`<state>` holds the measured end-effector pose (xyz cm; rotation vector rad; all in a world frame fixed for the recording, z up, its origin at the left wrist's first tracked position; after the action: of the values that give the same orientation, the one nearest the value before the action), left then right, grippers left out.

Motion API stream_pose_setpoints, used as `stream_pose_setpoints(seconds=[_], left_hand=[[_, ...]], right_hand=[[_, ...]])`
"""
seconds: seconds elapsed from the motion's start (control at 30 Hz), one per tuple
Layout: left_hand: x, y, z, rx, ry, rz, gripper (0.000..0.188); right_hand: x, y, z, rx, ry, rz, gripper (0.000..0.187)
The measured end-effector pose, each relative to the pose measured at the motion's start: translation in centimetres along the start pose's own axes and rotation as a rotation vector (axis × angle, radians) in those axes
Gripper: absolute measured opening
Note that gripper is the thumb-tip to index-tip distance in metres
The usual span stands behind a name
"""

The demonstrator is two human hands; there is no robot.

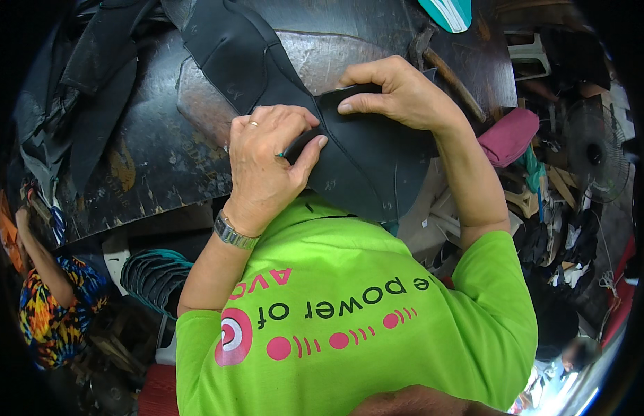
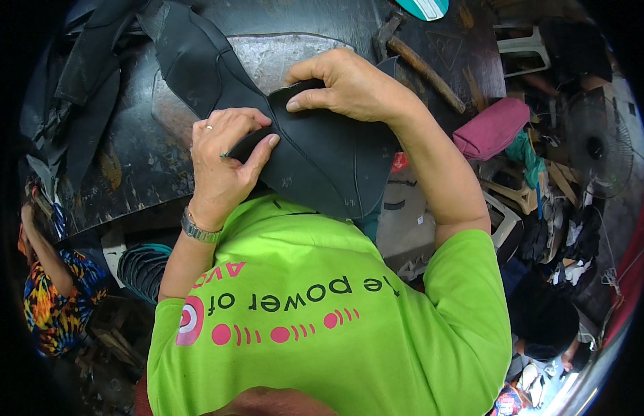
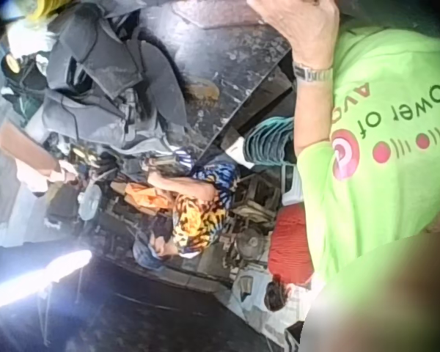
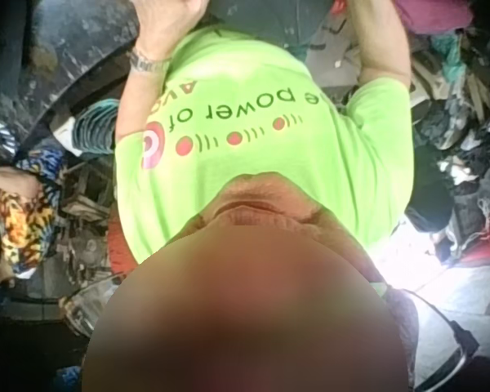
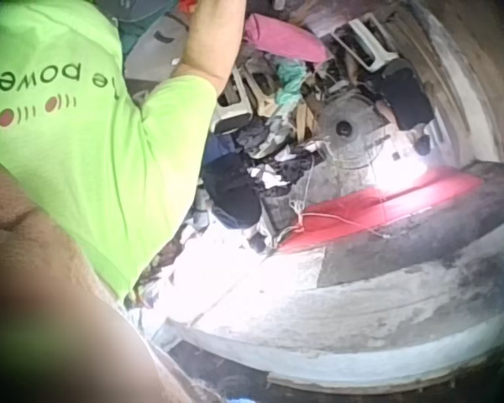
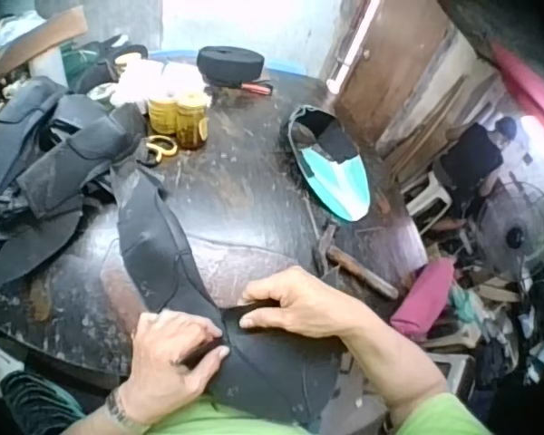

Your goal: The person inspects a black shoe upper, aligns and presses its seams, then opens a small jar and applies a paste-like substance along the edges of the shoe upper. The person repeatedly rubs the paste into the seams and folds the shoe upper to check fit.

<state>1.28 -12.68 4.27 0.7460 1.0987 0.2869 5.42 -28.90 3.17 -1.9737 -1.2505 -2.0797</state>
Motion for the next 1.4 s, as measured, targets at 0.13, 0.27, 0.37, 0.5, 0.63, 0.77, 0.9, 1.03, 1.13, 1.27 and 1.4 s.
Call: stream_pose_setpoints(seconds=[0.13,0.27,0.37,0.5,0.63,0.77,0.9,1.03,1.13,1.27,1.4], left_hand=[[-0.1,0.1,0.1,-0.003,-0.031,0.009,0.019],[-0.1,0.1,0.0,-0.002,-0.034,0.01,0.018],[-0.1,0.0,0.0,-0.001,-0.032,0.007,0.019],[-0.1,0.2,0.0,0.001,-0.05,-0.017,0.019],[0.2,0.2,0.2,0.04,-0.07,-0.032,0.019],[0.2,0.2,0.2,0.054,-0.073,-0.042,0.019],[0.2,0.2,0.2,0.041,-0.072,-0.051,0.019],[0.3,0.2,0.1,0.028,-0.073,-0.047,0.019],[0.3,0.2,0.1,0.028,-0.073,-0.044,0.019],[0.2,0.2,0.1,0.027,-0.075,-0.044,0.019],[0.2,0.3,0.1,0.019,-0.081,-0.042,0.019]], right_hand=[[-0.3,-0.2,0.5,0.082,-0.023,-0.088,0.026],[-0.3,-0.1,1.0,0.093,0.004,-0.077,0.027],[-0.4,0.0,1.0,0.12,0.006,0.028,0.029],[-0.5,0.2,0.5,0.153,0.015,0.196,0.032],[-0.9,0.1,0.5,0.171,-0.039,0.204,0.025],[-0.6,-0.2,1.2,0.181,-0.023,0.077,0.029],[-0.4,-0.4,1.4,0.133,-0.033,0.001,0.03],[-0.2,-0.3,1.0,0.032,-0.002,-0.151,0.03],[-0.2,-0.3,0.9,0.0,0.006,-0.173,0.032],[-0.5,-0.3,1.1,-0.01,-0.016,-0.229,0.036],[-0.2,-0.5,1.4,0.01,-0.047,-0.286,0.036]])
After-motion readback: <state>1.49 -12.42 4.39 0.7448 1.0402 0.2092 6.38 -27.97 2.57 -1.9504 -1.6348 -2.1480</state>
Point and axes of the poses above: each hand's wrist, its own z-axis towards the middle knuckle, its own y-axis out of the back of the hand, x = y × z, the point moved 8 cm from there along z, towards the middle knuckle, and after that the axes turned 4 degrees about y, right-handed, at the moved point
